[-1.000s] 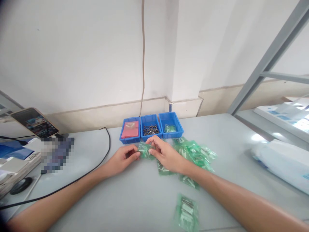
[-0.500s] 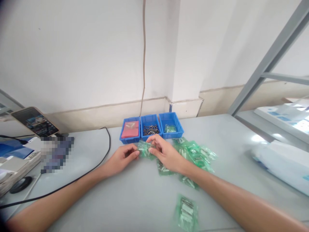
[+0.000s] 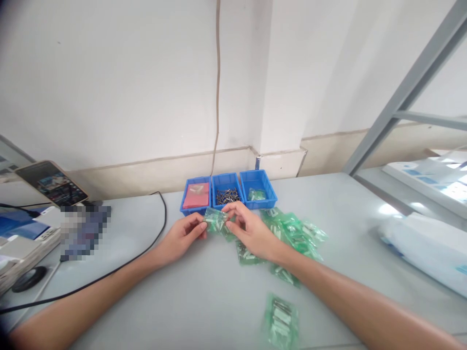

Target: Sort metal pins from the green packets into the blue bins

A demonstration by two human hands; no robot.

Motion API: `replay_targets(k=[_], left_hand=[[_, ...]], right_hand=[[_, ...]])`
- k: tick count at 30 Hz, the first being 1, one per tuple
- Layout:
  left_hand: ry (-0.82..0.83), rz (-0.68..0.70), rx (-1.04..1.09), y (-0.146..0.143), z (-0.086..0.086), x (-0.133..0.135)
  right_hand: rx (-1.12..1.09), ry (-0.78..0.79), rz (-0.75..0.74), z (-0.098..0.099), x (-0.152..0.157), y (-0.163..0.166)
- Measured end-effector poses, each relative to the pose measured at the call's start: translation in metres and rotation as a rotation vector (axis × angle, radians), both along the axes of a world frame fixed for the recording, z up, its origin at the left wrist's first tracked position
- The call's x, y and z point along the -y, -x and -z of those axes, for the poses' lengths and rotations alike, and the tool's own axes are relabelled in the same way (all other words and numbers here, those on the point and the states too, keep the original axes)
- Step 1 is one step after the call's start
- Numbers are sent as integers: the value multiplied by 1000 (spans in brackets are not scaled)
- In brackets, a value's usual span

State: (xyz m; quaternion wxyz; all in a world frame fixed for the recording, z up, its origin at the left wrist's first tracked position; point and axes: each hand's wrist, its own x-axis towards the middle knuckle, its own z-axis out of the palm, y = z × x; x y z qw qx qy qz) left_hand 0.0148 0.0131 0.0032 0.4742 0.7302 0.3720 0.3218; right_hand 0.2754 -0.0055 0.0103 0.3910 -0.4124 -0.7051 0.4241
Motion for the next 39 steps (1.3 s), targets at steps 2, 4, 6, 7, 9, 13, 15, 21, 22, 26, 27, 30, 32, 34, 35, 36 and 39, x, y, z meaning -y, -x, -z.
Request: replay_targets(k=[2, 4, 6, 7, 9, 13, 15, 21, 22, 26, 27, 30, 32, 34, 35, 36, 39], left_hand=[[4, 3, 4, 0, 0, 0], [5, 8, -1, 0, -1, 0], [2, 13, -9, -1, -1, 0], [-2, 17, -13, -1, -1, 0], [-14, 22, -20, -2, -2, 0], [-33, 27, -38, -2, -2, 1], [-27, 28, -38, -1, -2, 1], [-41, 35, -61, -1, -3, 2], [-46, 36, -68, -1, -3, 2], [-53, 44, -82, -1, -2, 2], [-55, 44, -87, -1, -2, 2], [-60, 46, -107, -1, -2, 3], [-63, 55, -120, -1, -2, 3], [-62, 71, -134, -1, -3, 4], [-61, 77, -139, -1, -3, 4], [-59, 82, -143, -1, -3, 4], [-57, 90, -146, -2, -3, 4]], right_hand=[[9, 0, -2, 0, 0, 0], [19, 0, -4, 0, 0, -1], [27, -2, -1, -1, 0, -1], [29, -3, 0, -1, 0, -1], [31, -5, 1, -1, 0, -2], [35, -5, 8, 1, 0, -2], [27, -1, 5, 2, 0, -1], [24, 8, -18, 2, 0, -1], [27, 7, -24, 2, 0, -1], [31, 10, -48, 4, -1, -1], [31, 10, -50, 5, -1, -1], [38, 1, -52, 6, -2, -1], [47, -4, -52, 6, -2, -1], [51, -6, -53, 5, -2, -1], [52, -5, -55, 5, -2, -1], [53, -5, -57, 5, -1, -1], [62, -12, -56, 5, -1, -1]])
